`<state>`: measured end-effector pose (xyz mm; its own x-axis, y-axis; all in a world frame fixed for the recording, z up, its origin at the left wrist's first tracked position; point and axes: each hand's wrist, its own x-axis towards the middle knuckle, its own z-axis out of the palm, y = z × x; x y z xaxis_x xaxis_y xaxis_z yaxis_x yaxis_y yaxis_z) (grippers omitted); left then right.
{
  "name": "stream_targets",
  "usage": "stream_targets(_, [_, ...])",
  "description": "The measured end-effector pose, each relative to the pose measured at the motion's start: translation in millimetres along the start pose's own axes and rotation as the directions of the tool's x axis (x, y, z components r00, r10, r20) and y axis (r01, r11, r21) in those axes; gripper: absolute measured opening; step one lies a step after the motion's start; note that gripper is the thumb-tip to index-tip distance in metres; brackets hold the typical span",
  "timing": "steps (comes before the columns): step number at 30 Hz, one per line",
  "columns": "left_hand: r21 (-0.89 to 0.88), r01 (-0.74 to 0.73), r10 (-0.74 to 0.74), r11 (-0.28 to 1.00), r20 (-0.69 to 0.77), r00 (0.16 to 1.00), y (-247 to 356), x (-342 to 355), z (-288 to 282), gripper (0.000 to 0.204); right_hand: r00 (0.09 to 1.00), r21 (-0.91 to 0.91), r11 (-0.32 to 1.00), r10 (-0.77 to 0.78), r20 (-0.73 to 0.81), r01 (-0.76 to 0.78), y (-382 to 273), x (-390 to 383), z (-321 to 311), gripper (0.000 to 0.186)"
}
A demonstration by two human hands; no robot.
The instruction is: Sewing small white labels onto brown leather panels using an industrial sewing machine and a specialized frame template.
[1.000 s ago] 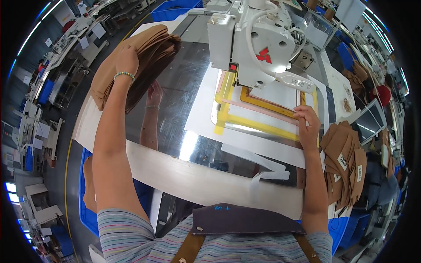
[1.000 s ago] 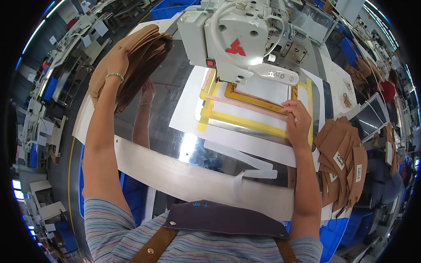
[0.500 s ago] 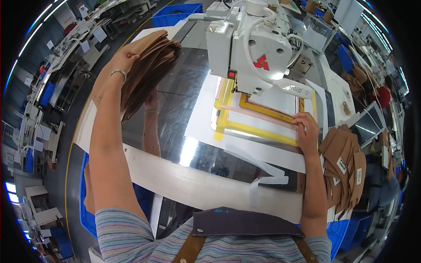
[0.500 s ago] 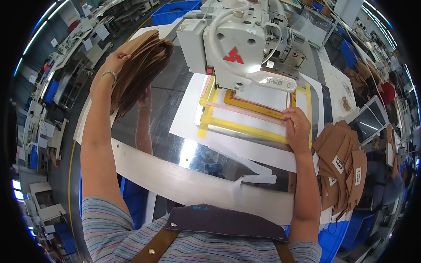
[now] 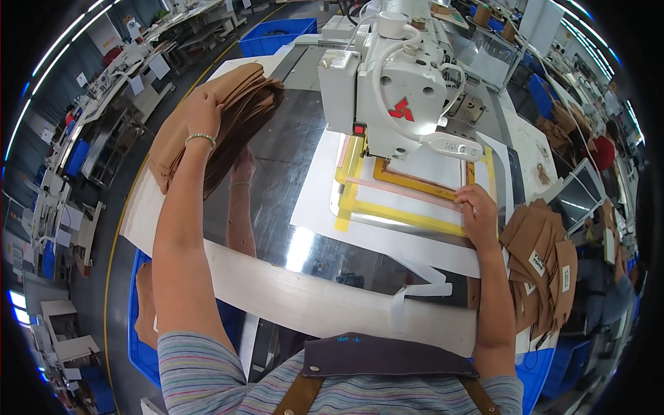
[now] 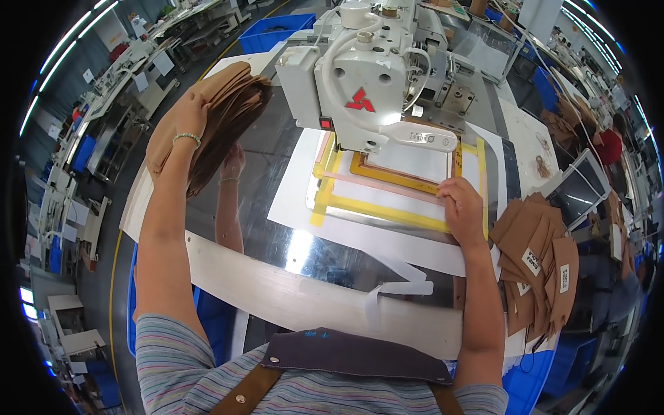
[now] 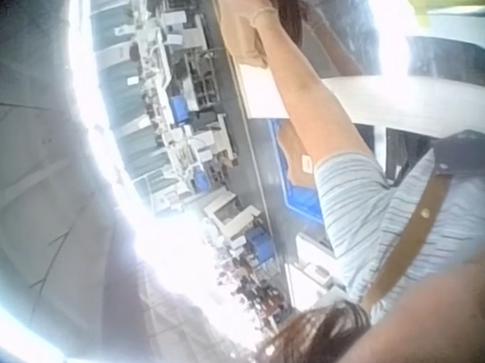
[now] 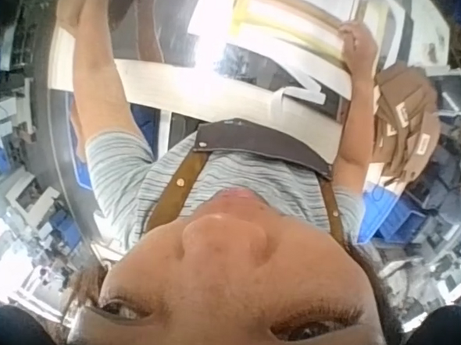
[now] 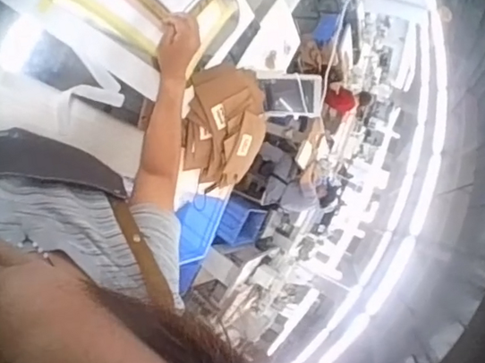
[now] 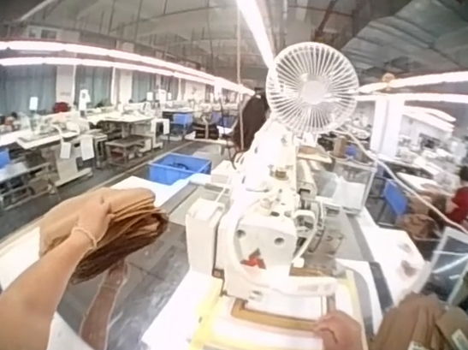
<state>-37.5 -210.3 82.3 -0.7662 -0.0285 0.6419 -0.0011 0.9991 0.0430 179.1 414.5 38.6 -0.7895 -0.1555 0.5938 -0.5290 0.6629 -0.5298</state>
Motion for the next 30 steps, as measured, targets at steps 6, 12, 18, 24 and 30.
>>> stream_targets(6, [0.087,-0.088,0.095,0.992,-0.079,0.992,-12.9,9.7,30.2,0.018,1.0,0.007,1.0,0.004,0.006,-0.004,2.2,0.7,-2.9,0.015])
stream_targets(12, [-0.782,0.62,-0.628,0.065,0.45,0.634,-76.5,66.3,-15.0,0.011,0.999,0.029,0.999,-0.036,-0.008,0.036,3.5,0.7,1.8,0.014])
stream_targets(18, [-0.807,0.296,-0.303,0.51,0.153,0.941,-2.1,12.2,-47.0,0.011,1.0,-0.018,1.0,0.003,0.022,-0.003,3.1,-2.4,-2.1,0.014])
stream_targets(24, [-0.489,-0.488,0.569,0.723,0.022,0.822,99.9,-123.1,-86.0,0.013,0.976,-0.121,0.971,-0.194,0.095,0.205,-19.5,3.8,-1.3,0.017])
stream_targets(30, [-0.401,-0.663,0.732,0.632,0.027,0.681,140.0,-192.4,-101.8,0.025,0.82,-0.145,0.849,-0.425,0.383,0.508,-76.8,23.9,43.2,0.027])
